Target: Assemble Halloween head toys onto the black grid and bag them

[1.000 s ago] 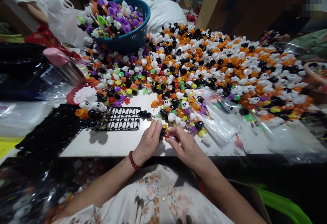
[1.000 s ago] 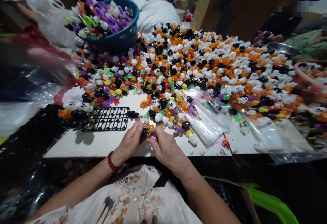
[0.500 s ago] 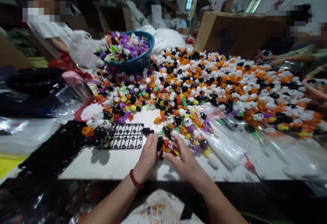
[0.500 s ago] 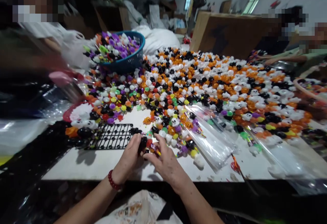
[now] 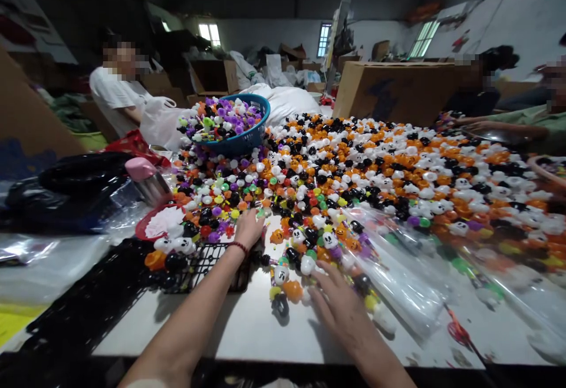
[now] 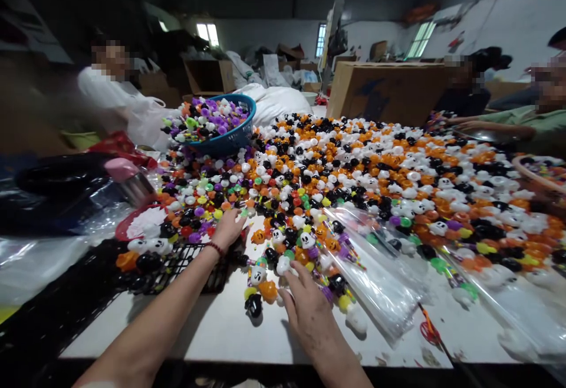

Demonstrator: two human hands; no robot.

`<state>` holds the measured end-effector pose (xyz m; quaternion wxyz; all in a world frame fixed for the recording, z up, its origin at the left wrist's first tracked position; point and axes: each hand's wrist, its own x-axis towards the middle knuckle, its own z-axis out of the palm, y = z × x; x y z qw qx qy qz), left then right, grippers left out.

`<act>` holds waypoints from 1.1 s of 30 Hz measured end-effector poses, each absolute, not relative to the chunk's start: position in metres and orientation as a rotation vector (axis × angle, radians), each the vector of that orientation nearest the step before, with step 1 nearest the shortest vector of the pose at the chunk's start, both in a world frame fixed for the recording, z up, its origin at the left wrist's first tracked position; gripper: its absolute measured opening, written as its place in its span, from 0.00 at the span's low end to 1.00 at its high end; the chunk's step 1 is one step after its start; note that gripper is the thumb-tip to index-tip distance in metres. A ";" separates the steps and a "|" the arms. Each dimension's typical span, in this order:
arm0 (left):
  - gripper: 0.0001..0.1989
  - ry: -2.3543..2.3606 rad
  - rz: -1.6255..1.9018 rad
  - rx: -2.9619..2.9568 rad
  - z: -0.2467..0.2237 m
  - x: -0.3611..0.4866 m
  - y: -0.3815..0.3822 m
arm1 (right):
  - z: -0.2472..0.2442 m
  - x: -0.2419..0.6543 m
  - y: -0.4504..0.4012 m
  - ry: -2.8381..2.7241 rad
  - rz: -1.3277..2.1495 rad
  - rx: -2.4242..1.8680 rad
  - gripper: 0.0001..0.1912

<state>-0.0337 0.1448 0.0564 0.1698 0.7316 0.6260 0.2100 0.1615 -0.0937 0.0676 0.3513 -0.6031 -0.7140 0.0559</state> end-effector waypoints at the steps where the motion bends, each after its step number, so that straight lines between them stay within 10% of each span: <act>1: 0.19 1.802 0.570 2.103 0.057 -0.028 0.155 | 0.068 0.160 -0.093 -1.858 0.156 -1.558 0.16; 12: 0.15 1.827 0.270 2.244 0.066 0.000 0.195 | 0.079 0.144 -0.092 -2.037 0.296 -1.501 0.16; 21: 0.11 1.615 0.413 2.281 0.126 -0.011 0.112 | 0.088 0.140 -0.036 -2.010 -0.373 -1.443 0.34; 28: 0.34 0.754 0.361 2.002 0.149 0.002 0.080 | 0.081 0.147 -0.019 -1.844 -0.076 -1.697 0.32; 33: 0.18 1.295 0.663 2.094 0.150 0.026 0.180 | 0.069 0.173 -0.047 -1.693 0.120 -1.623 0.28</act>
